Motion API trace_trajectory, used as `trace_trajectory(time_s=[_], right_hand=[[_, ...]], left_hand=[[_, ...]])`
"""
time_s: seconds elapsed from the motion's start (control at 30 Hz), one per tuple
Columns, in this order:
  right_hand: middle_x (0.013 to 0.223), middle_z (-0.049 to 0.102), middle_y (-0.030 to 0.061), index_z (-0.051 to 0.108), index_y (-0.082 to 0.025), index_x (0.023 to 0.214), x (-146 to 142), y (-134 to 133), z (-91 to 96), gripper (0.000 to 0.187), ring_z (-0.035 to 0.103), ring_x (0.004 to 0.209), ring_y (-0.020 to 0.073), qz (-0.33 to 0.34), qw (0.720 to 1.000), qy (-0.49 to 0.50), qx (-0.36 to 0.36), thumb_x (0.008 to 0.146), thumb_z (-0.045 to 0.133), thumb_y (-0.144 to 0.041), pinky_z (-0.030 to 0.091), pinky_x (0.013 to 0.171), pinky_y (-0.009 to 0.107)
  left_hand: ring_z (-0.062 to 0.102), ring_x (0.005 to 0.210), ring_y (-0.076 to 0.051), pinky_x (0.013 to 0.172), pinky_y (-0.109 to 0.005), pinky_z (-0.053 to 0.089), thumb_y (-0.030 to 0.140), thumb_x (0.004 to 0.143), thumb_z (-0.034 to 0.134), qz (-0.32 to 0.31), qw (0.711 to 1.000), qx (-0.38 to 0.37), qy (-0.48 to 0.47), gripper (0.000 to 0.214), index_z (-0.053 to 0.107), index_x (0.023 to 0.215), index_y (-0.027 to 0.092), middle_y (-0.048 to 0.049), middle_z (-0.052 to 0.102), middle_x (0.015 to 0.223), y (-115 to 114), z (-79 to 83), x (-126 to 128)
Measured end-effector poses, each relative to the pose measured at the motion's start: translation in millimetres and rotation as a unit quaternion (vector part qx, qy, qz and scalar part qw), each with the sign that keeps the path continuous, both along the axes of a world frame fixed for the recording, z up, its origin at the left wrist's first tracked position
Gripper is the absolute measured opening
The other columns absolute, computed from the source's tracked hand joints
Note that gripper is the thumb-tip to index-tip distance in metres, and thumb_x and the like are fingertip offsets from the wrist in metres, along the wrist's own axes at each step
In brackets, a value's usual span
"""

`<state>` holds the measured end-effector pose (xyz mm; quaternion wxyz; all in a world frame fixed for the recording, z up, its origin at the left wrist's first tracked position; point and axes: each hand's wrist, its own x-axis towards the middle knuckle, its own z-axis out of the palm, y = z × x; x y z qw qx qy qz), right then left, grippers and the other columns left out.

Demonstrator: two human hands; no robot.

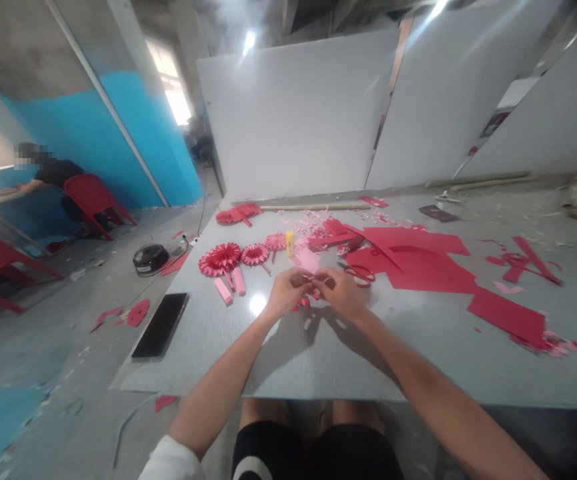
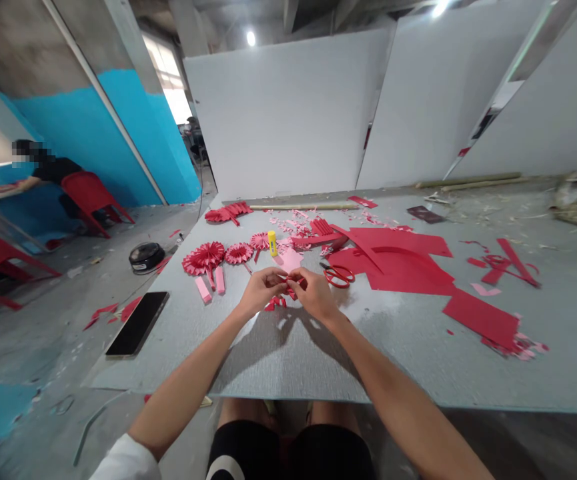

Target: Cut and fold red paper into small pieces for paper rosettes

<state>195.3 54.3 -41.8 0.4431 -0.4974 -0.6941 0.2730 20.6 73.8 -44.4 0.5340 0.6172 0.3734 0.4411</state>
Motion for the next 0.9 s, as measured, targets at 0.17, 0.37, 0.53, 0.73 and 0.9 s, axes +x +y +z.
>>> trace_trajectory(time_s=[0.17, 0.37, 0.53, 0.73, 0.9], right_hand=[[0.063, 0.066, 0.0014, 0.068, -0.018, 0.088, 0, 0, 2.8, 0.025, 0.059, 0.051, 0.0160, 0.028, 0.992, 0.098, -0.077, 0.085, 0.063, -0.042, 0.046, 0.051, 0.027], [0.066, 0.065, 0.0003, 0.065, -0.018, 0.086, -1, 2, 0.0, 0.030, 0.060, 0.052, 0.0151, 0.038, 0.975, 0.187, -0.110, 0.081, 0.069, -0.048, 0.049, 0.051, 0.028], [0.067, 0.066, 0.0007, 0.064, -0.020, 0.085, -2, 4, -2.1, 0.032, 0.062, 0.053, 0.0161, 0.044, 0.973, 0.188, -0.124, 0.079, 0.071, -0.051, 0.052, 0.052, 0.029], [0.059, 0.065, 0.0009, 0.064, -0.021, 0.085, 0, 4, -1.6, 0.038, 0.063, 0.052, 0.0196, 0.044, 0.966, 0.208, -0.147, 0.083, 0.065, -0.059, 0.053, 0.053, 0.032], [0.063, 0.065, 0.0010, 0.068, -0.020, 0.083, 3, 2, 4.5, 0.035, 0.061, 0.054, 0.0177, 0.074, 0.958, 0.226, -0.158, 0.080, 0.070, -0.055, 0.052, 0.055, 0.031]], left_hand=[[0.070, 0.062, -0.014, 0.061, -0.023, 0.054, 0.018, 0.077, 0.072, 0.042, 0.999, 0.018, 0.024, 0.023, 0.067, 0.098, 0.012, -0.0013, 0.069, 0.067, 1, 2.6, -2], [0.071, 0.063, -0.016, 0.059, -0.024, 0.054, 0.024, 0.079, 0.071, 0.027, 1.000, -0.013, 0.010, 0.018, 0.068, 0.092, 0.012, -0.0032, 0.070, 0.070, 3, 2.0, -2], [0.071, 0.062, -0.014, 0.058, -0.022, 0.053, 0.023, 0.078, 0.070, 0.018, 1.000, -0.025, -0.004, 0.015, 0.066, 0.088, 0.012, -0.0031, 0.071, 0.071, 0, 4.5, -1], [0.073, 0.063, -0.017, 0.054, -0.022, 0.053, 0.019, 0.077, 0.065, 0.026, 1.000, -0.013, -0.002, 0.014, 0.065, 0.089, 0.013, -0.0024, 0.070, 0.067, -2, 9.5, 0], [0.073, 0.068, -0.017, 0.063, -0.025, 0.057, 0.012, 0.075, 0.059, 0.058, 0.996, 0.055, 0.040, 0.016, 0.070, 0.088, 0.013, -0.0048, 0.073, 0.073, -6, 13.1, -1]])
